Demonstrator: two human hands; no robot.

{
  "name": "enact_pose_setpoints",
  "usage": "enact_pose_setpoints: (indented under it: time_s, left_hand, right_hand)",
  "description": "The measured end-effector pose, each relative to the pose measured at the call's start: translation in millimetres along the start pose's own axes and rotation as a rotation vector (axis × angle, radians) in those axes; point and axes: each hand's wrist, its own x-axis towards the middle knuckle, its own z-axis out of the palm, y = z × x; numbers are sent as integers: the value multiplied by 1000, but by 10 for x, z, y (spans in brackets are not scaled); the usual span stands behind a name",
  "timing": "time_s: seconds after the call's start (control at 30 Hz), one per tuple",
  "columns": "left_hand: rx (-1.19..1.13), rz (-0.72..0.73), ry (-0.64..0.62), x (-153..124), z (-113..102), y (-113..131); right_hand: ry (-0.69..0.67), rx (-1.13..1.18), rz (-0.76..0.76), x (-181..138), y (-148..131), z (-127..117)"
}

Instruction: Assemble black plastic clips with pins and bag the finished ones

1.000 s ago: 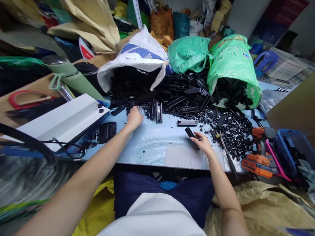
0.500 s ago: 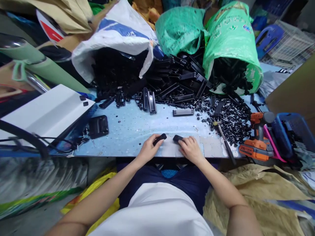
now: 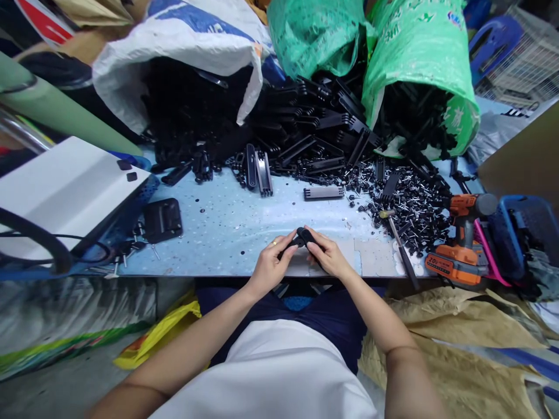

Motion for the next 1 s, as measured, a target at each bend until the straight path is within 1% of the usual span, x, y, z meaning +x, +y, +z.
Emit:
enact_pose_setpoints:
  time_s: [0.1,0.17,0.2,0.23,0.3,0.33,0.37,0.4,0.47,0.5,0.53,0.57,0.63,0.7,0.8,0.9,1.0]
  left_hand:
    - [74,65,-2,-15,4,34]
    - [115,84,46,35,15,52]
    - [129,90,87,91,13,65]
    - [138,97,134,165,1,82]
    - [139,115,201,340,-60,132]
    - [133,130,215,420,-106,162]
    - [124,150,217,482,-157,191]
    - [114,166,211,520,-204,219]
    - [95,184,176,515,-260,258]
    - [83,187,147,480,-258,269]
    - [70,183,112,432,-236,272]
    - [56,175,79,380,-197,270]
    - [30,163,45,289,-99,258]
    - [18,162,43,239,-27,244]
    - [61,173,11,215,-27,234]
    - [146,184,-35,198,-83,242]
    - [214,193,-32,178,-91,266]
  right_hand:
    - [-4,-168,-136,-7,-51,-135]
    - [-11,-281,-206,-45,-75,-106]
    - [-51,-323,-244,-78,-80,-37]
    - [-127,-352,-285,-117,-78,59]
    - [-325,-370,-346,-200,-59,276]
    - [-376,-356,-343,-231,-46,360]
    - [-328,-327,-286,-249,-36,408]
    - [-219,-274,-193,-252,-32,413]
    - [32,-117,11,-214,-47,317]
    - [121,-26,84,-181,-64,240]
    - [166,58,127,-147,-86,162]
    - [183,125,144,-113,-109,93]
    - [187,194,124,-58,-147,4]
    - [189,150,57,-23,-168,-37]
    - [191,-125,-140,3,-185,-96]
    - [149,-381,-336,12,-207,-189]
    - [108,-492,-407,11,-224,-269]
